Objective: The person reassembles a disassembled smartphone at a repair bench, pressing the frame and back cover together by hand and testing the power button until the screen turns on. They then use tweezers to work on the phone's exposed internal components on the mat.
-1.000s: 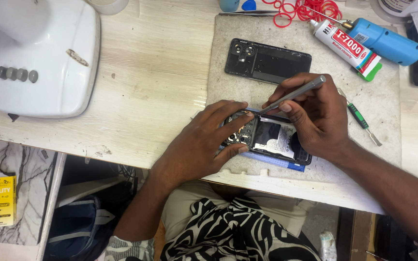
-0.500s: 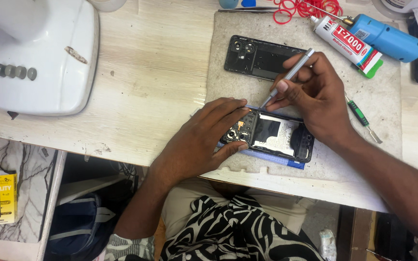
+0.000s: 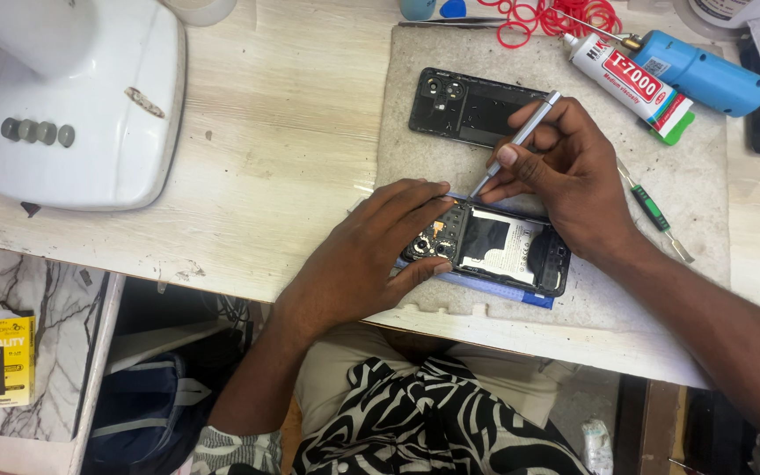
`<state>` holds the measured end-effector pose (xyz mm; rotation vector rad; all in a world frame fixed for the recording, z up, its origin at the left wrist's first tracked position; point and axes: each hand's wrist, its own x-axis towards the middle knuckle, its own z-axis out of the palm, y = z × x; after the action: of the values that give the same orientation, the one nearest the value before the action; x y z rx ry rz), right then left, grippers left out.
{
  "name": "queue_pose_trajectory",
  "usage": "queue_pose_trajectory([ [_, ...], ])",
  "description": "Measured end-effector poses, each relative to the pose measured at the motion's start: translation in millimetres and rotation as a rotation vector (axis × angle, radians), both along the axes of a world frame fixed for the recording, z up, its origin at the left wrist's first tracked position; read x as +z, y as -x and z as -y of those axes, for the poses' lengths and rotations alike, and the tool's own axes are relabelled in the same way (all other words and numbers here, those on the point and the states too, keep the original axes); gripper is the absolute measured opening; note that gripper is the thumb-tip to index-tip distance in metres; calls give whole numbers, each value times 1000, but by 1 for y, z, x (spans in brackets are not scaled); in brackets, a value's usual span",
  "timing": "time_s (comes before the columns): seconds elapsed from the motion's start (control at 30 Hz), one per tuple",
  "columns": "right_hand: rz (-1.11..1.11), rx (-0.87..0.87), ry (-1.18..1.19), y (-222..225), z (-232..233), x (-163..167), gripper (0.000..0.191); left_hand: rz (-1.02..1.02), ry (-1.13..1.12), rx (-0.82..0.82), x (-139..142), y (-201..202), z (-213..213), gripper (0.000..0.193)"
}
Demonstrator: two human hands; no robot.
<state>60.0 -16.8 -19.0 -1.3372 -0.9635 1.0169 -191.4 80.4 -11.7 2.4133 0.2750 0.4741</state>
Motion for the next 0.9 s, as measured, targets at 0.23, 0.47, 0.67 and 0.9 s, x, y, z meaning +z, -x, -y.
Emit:
queue_pose_trajectory([
  [0.23,-15,-21,-27,1,3,0,26,13,3,3,2,1,2,60],
  [0.47,43,-3,-72,7,9,3,29,36,-9,-6,3,6,3,60],
  [0.67,85,24,-173,9,14,2,32,37,-11,-7,2,7,4,59],
  [0.9,143,41,-233,11,17,-1,31,20,-5,-4,1,6,2,60],
])
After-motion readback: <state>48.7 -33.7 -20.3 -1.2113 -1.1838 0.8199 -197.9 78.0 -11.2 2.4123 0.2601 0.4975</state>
